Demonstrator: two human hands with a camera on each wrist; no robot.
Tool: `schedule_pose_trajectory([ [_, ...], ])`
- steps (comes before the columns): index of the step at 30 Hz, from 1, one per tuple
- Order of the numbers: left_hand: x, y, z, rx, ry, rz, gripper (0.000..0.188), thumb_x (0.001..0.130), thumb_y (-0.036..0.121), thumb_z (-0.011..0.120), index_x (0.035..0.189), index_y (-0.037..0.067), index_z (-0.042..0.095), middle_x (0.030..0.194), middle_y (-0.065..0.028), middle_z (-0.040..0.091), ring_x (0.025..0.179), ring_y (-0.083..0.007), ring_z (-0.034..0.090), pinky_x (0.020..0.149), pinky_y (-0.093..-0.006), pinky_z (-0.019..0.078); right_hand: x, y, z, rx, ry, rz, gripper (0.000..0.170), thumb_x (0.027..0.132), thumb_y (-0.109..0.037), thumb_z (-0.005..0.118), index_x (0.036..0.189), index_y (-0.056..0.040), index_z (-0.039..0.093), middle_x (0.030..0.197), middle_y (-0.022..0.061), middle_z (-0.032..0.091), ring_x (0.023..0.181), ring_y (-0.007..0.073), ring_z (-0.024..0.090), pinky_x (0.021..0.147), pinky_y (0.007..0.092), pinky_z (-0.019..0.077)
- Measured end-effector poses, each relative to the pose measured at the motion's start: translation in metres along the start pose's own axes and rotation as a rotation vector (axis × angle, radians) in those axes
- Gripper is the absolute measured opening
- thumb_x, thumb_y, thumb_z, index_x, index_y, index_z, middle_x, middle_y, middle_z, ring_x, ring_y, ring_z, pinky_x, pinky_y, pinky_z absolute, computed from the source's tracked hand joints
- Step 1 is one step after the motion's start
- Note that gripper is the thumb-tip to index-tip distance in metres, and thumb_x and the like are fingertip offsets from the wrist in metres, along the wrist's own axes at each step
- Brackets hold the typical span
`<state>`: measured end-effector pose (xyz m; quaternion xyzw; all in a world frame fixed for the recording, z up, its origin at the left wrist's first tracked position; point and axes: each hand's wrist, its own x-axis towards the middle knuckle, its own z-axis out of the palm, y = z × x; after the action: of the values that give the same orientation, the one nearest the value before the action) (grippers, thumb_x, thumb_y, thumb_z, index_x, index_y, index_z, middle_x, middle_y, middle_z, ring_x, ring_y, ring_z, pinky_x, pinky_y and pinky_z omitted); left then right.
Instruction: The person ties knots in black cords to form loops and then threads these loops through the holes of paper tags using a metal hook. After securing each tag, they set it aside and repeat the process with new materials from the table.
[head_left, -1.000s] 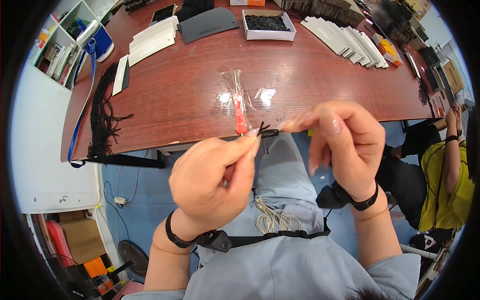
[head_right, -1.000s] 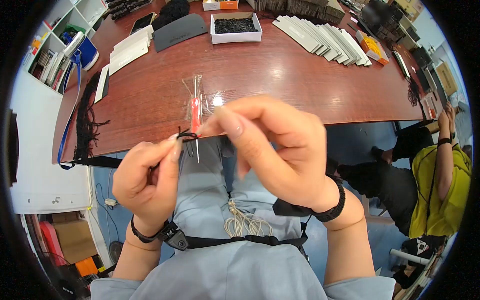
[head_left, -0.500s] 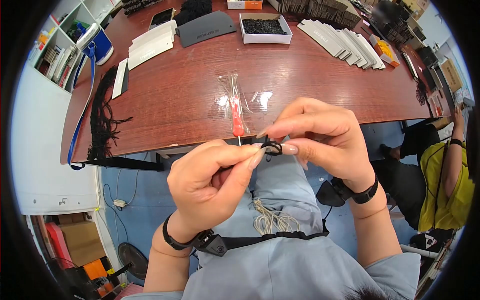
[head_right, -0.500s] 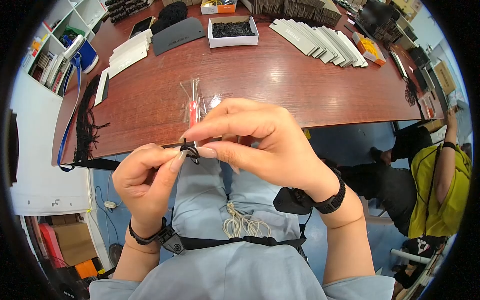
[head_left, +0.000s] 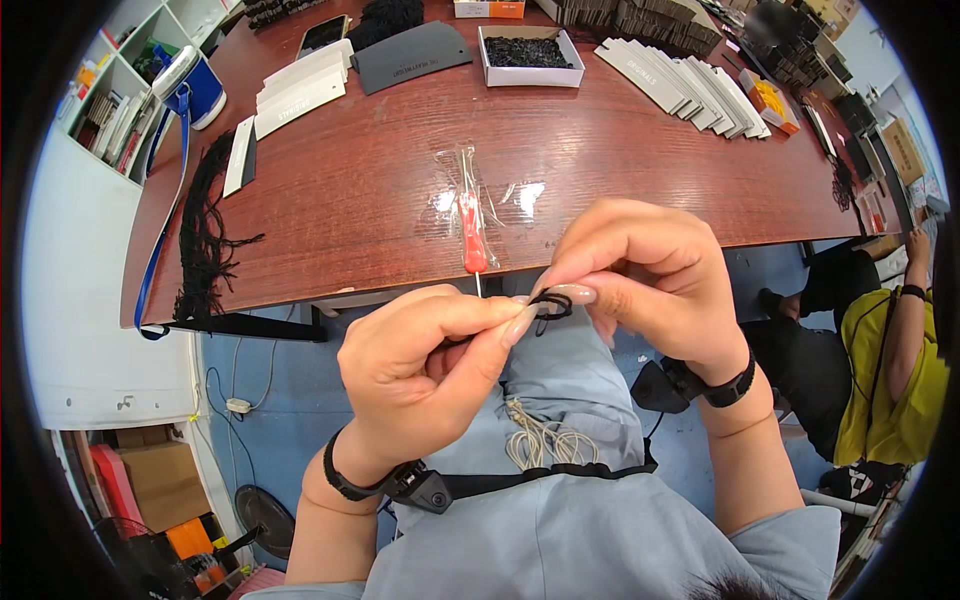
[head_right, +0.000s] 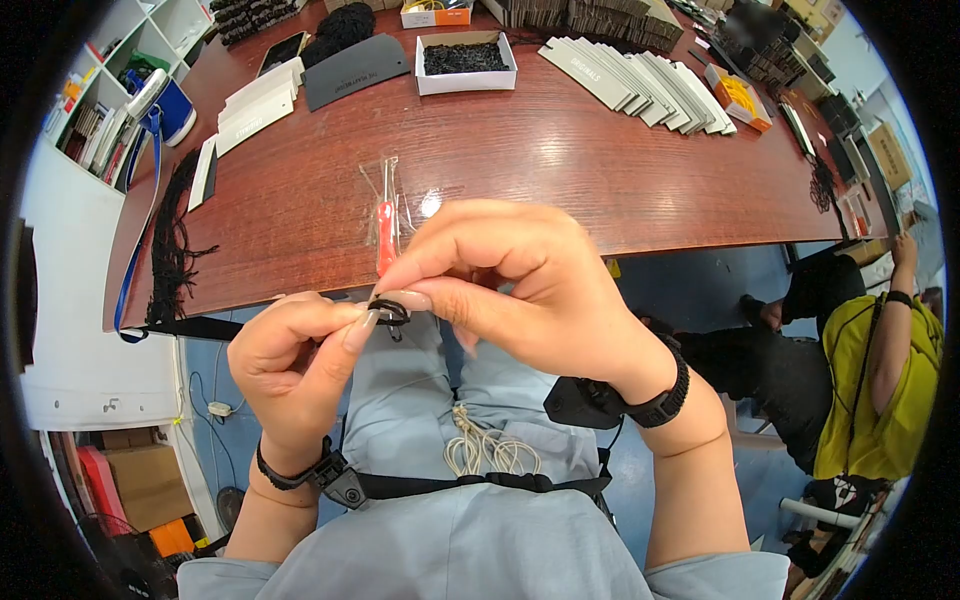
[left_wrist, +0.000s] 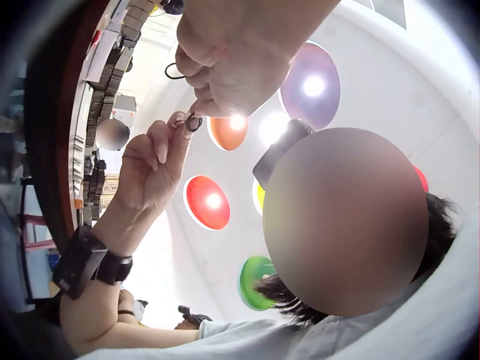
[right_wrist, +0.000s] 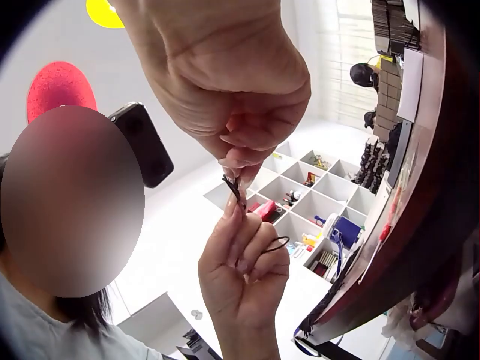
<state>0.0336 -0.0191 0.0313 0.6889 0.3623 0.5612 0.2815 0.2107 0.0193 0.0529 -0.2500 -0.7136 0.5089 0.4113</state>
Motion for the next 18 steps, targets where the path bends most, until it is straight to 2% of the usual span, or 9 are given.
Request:
schedule_pose_trajectory([
  [5, -0.0003, -0.0003, -0.0005, -0.009, -0.002, -0.002, 0.012, 0.067, -0.005, 0.061, 0.078, -0.002, 0.061, 0.053, 0.0002, 0.047, 0.044, -0.0024, 0.033, 0.038, -0.0170, 0.0226, -0.0028, 0.0003, 0.0027, 0.096, 0.014, 0.087, 0.009, 0.075, 0.000, 0.055, 0.083, 0.0025, 0.059, 0.075, 0.0062, 0.056, 0.055, 0.0068, 0.052, 0.043, 0.0169, 0.0401],
  [9, -0.0011, -0.0004, -0.0015, 0.002, -0.005, -0.003, 0.012, 0.067, -0.005, 0.061, 0.078, -0.002, 0.061, 0.053, 0.0003, 0.047, 0.044, -0.0026, 0.033, 0.038, -0.0171, 0.0227, -0.0016, 0.0019, 0.0043, 0.140, -0.009, 0.059, 0.011, 0.076, 0.000, 0.054, 0.086, 0.0020, 0.058, 0.076, 0.0060, 0.056, 0.055, 0.0070, 0.052, 0.043, 0.0168, 0.0401],
  [11, -0.0013, -0.0007, -0.0016, -0.003, 0.018, 0.015, 0.012, 0.067, -0.005, 0.061, 0.078, -0.002, 0.061, 0.053, 0.0003, 0.046, 0.043, -0.0029, 0.033, 0.038, -0.0172, 0.0228, -0.0007, 0.0022, 0.0045, 0.040, 0.006, -0.022, 0.016, 0.075, 0.000, 0.055, 0.090, 0.0005, 0.059, 0.078, 0.0063, 0.055, 0.056, 0.0074, 0.052, 0.045, 0.0175, 0.0408],
  [15, -0.0013, 0.0002, -0.0031, -0.007, -0.011, -0.009, 0.012, 0.067, -0.005, 0.061, 0.078, -0.002, 0.060, 0.053, -0.0001, 0.047, 0.044, -0.0032, 0.034, 0.038, -0.0173, 0.0232, 0.0006, -0.0014, 0.0045, -0.039, 0.007, -0.017, 0.022, 0.072, 0.002, 0.057, 0.093, -0.0016, 0.059, 0.082, 0.0069, 0.055, 0.060, 0.0086, 0.053, 0.050, 0.0192, 0.0422],
  [18, -0.0013, -0.0001, -0.0025, -0.008, -0.005, 0.010, 0.011, 0.067, -0.005, 0.061, 0.079, -0.002, 0.060, 0.054, -0.0004, 0.047, 0.044, -0.0033, 0.034, 0.038, -0.0173, 0.0237, -0.0001, 0.0009, 0.0029, -0.101, -0.045, -0.096, 0.026, 0.069, 0.002, 0.058, 0.095, -0.0030, 0.059, 0.086, 0.0078, 0.055, 0.064, 0.0101, 0.054, 0.054, 0.0211, 0.0433],
])
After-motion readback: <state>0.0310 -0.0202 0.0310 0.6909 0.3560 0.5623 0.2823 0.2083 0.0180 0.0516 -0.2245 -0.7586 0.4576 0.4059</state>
